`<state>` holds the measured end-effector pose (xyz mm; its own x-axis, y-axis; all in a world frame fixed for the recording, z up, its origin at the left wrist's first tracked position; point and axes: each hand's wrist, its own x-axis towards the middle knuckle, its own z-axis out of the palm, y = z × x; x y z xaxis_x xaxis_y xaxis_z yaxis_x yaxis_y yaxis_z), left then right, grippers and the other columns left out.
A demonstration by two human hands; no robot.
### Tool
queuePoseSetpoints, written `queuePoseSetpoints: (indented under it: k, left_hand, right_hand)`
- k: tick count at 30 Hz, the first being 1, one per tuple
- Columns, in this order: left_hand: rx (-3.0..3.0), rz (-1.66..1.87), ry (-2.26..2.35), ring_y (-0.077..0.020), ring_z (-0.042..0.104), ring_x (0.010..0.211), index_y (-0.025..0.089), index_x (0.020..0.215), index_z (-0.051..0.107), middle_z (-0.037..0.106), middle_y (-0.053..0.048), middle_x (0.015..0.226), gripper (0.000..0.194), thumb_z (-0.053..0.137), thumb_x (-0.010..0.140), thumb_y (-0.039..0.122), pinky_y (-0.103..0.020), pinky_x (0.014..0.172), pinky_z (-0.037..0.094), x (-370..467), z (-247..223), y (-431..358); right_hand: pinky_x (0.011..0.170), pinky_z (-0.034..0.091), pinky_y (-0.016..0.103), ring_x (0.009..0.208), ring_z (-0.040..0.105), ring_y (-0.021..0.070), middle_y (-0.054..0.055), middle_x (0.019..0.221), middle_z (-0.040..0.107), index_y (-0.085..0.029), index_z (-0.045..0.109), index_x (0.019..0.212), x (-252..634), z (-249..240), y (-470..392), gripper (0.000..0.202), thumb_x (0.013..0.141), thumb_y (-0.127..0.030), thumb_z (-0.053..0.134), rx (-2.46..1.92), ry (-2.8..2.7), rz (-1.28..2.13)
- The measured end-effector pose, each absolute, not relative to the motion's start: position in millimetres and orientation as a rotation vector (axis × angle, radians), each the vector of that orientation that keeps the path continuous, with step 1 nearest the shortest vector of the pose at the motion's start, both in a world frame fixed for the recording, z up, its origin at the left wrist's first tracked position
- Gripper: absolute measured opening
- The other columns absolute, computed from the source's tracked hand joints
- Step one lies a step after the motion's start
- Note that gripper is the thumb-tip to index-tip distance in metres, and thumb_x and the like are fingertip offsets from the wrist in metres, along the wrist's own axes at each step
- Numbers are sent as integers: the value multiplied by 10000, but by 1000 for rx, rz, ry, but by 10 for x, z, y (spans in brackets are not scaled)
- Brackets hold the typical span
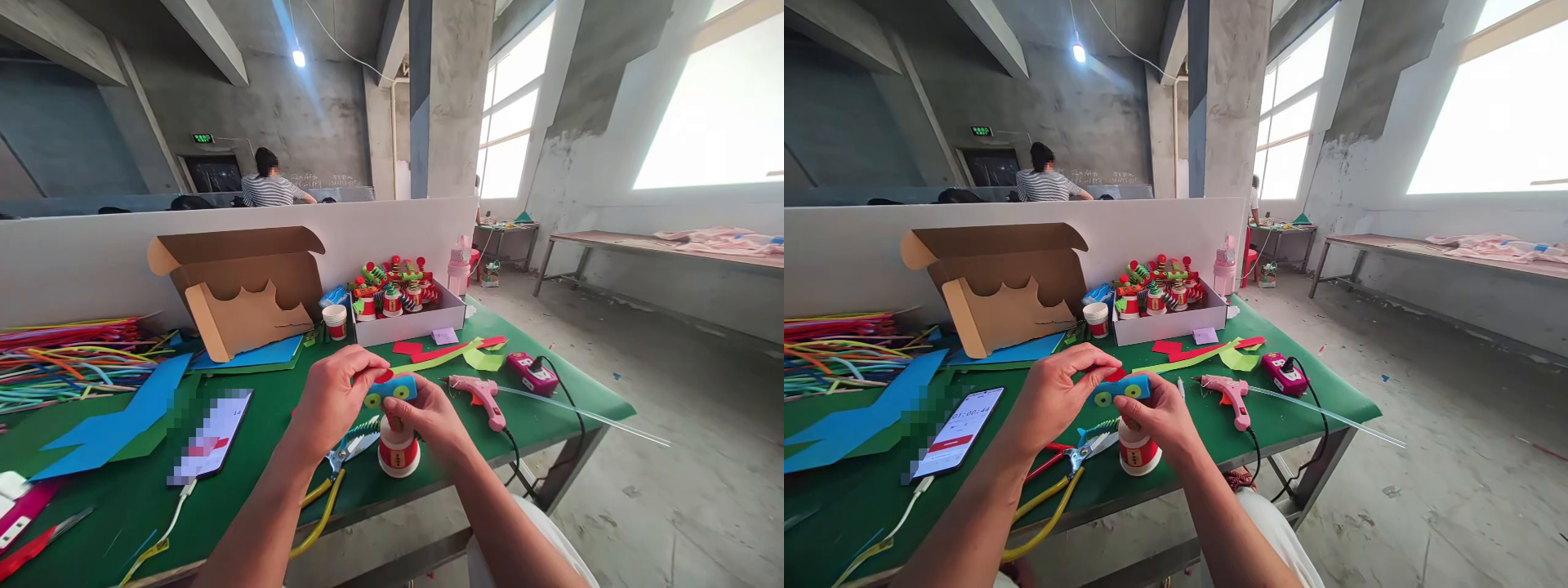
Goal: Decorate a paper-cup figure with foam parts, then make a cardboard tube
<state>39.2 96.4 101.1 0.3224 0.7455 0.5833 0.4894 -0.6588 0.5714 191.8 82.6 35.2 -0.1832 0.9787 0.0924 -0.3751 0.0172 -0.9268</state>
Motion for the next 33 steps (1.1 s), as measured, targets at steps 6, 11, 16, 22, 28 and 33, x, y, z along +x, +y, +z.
queuePoseSetpoints:
  k: [6,11,16,22,28,33]
  left_hand:
    - [2308,1252,1113,-126,670,741,193,806,705,722,1,805,123,593,855,178,-205,678,505,396,1011,966]
    - [2309,1240,1105,-134,667,749,195,811,705,718,-4,809,133,583,862,198,-220,685,508,394,1002,969]
    - [2310,1234,1101,-134,661,747,196,816,704,715,-7,812,142,573,870,204,-225,685,505,394,995,970]
    - [2329,1220,1090,-131,657,745,199,809,706,716,-7,813,142,577,868,192,-216,683,500,405,990,964]
    - [2332,1221,1080,-123,656,738,199,808,706,713,-1,807,147,572,868,189,-204,677,498,411,990,965]
    - [2316,1209,1092,-132,659,731,201,803,706,713,-7,796,158,567,870,229,-214,666,501,415,1003,955]
  right_hand:
    - [476,340,216,476,482,75,-62,569,563,-181,581,801,1921,348,819,423,608,-450,844,-782,-1085,1457]
    - [478,351,221,470,483,77,-59,574,569,-179,583,791,1917,356,821,428,594,-447,852,-778,-1076,1459]
    - [480,359,223,470,486,79,-56,578,574,-181,586,787,1921,360,821,430,592,-456,851,-775,-1074,1467]
    - [484,362,224,478,489,82,-52,586,581,-181,585,778,1929,360,816,411,601,-441,851,-779,-1078,1460]
    - [499,375,230,482,500,91,-49,576,581,-182,586,764,1944,352,809,409,599,-445,852,-786,-1075,1460]
    - [510,393,230,485,510,90,-41,595,605,-176,603,781,1953,342,818,406,604,-444,851,-773,-1073,1465]
